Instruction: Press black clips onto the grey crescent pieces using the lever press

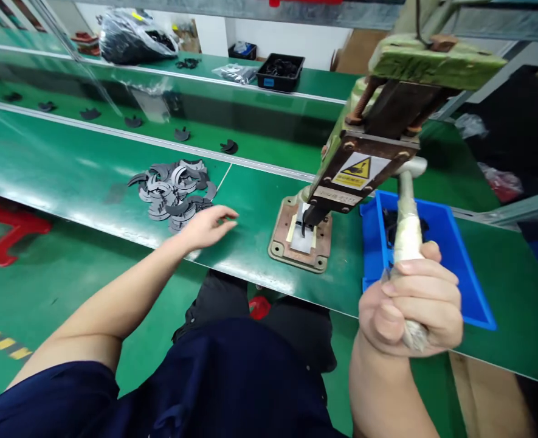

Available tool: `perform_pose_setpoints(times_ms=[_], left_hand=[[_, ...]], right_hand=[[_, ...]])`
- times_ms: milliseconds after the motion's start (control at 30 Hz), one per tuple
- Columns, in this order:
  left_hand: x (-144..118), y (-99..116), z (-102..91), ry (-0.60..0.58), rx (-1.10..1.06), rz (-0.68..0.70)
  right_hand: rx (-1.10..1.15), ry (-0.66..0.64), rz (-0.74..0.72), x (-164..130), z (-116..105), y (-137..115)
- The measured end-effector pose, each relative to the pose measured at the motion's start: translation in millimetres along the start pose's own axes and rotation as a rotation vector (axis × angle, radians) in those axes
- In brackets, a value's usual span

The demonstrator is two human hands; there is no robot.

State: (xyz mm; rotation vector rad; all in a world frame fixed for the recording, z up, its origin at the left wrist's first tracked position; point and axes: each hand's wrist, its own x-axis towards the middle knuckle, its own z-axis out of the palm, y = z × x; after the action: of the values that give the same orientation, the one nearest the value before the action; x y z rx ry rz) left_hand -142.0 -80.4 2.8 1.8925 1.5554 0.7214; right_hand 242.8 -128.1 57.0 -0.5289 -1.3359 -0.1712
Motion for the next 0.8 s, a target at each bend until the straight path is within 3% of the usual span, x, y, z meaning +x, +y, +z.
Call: perform_pose_setpoints(times_ms=[67,133,200,300,467,567,700,800], left_hand=[[-12,-37,-36.9,0.127,0.308,-0.034],[-18,-69,-70.4,0.17,0.53,-0.1],[-19,-93,-95.9,0.12,0.667,-0.151],[-15,-113,-115.5,-0.009,0.775,-0.2],[2,-117,-120.4,-0.102,0.806,-0.252],[9,-115,-125.0,-0.104,0.711,-0.259],[16,-105,-130.2,-0.001,0.513,-0.229],[22,-78,-118.4,0.064,0.421,-0.123]], right_hand=[[0.033,0.073,-0.029,0,5,5],[0.058,0.118,-0.058,0,7,10],[0.078,0.142,-0.083,0,8,15],[0.099,0.137,-0.122,1,7,21],[0.092,0.143,-0.122,1,7,20],[0.043,0.121,-0.069,1,8,13],[0.018,0.082,-0.028,1,7,2],[0.005,0.047,0.012,-1,5,-2]])
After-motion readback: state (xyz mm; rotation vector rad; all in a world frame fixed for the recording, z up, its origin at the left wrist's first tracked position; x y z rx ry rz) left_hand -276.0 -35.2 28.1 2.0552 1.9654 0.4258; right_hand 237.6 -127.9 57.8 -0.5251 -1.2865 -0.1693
